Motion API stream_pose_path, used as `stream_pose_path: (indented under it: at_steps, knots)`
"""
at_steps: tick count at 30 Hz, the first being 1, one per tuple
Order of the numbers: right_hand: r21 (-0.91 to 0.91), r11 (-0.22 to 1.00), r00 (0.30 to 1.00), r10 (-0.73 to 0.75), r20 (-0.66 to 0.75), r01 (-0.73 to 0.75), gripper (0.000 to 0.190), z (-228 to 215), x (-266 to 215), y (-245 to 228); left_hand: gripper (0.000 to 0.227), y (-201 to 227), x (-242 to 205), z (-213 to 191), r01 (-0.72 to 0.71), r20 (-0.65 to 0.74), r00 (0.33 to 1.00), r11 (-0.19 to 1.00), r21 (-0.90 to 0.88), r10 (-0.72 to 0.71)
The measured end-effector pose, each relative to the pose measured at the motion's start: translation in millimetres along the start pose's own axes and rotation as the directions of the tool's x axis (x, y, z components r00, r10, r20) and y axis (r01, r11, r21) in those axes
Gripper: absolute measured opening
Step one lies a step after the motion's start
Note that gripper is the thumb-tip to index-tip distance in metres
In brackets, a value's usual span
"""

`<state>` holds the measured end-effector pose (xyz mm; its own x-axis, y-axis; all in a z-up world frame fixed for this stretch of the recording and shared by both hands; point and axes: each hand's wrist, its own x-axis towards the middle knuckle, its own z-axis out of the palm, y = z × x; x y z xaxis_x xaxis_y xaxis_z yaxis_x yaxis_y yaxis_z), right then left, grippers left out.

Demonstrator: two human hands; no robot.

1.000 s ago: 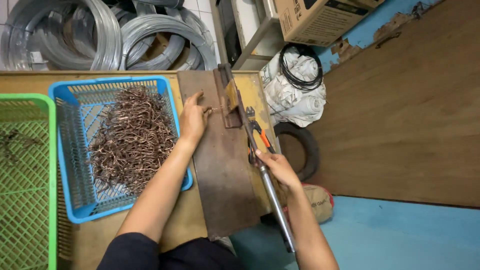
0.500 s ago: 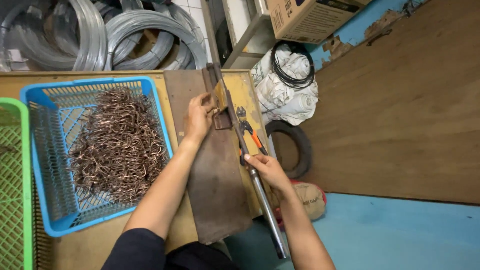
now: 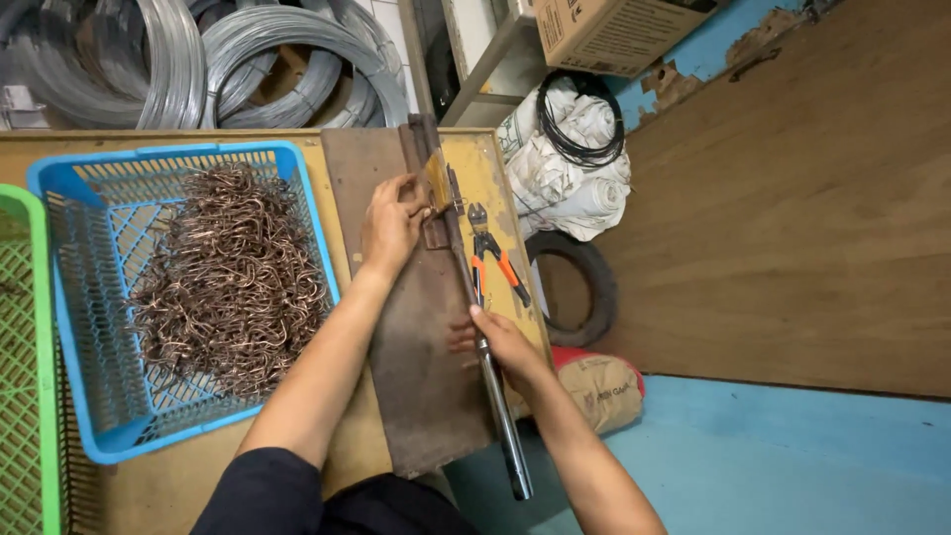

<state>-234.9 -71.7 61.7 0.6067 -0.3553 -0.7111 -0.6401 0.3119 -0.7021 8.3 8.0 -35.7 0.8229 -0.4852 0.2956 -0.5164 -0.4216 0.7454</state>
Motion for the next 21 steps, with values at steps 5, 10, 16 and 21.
stream_pose_path:
  at_steps: [5,10,16,21]
  knots:
    - [-0.139,0.987,0.995,0.089,0.054,-0.08,0.099,20,9,-18,0.013,-5,4,0,-0.048,0.012,0.999,0.997,0.053,0.048]
    - [-0.137,0.966,0.973,0.205,-0.102,-0.218,0.093,27,8,-28,0.021,-7,3,7,-0.014,0.021,1.0,0.996,0.083,0.013]
    - [-0.145,0.958,0.966,0.232,-0.112,-0.247,0.078,34,4,-35,0.016,0,4,-6,-0.029,0.047,0.999,0.997,0.066,0.026]
    - [-0.339,0.926,0.961,0.075,-0.268,-0.167,0.085,22,34,-5,0.014,3,-4,-1,-0.088,-0.018,0.996,0.99,0.105,0.091]
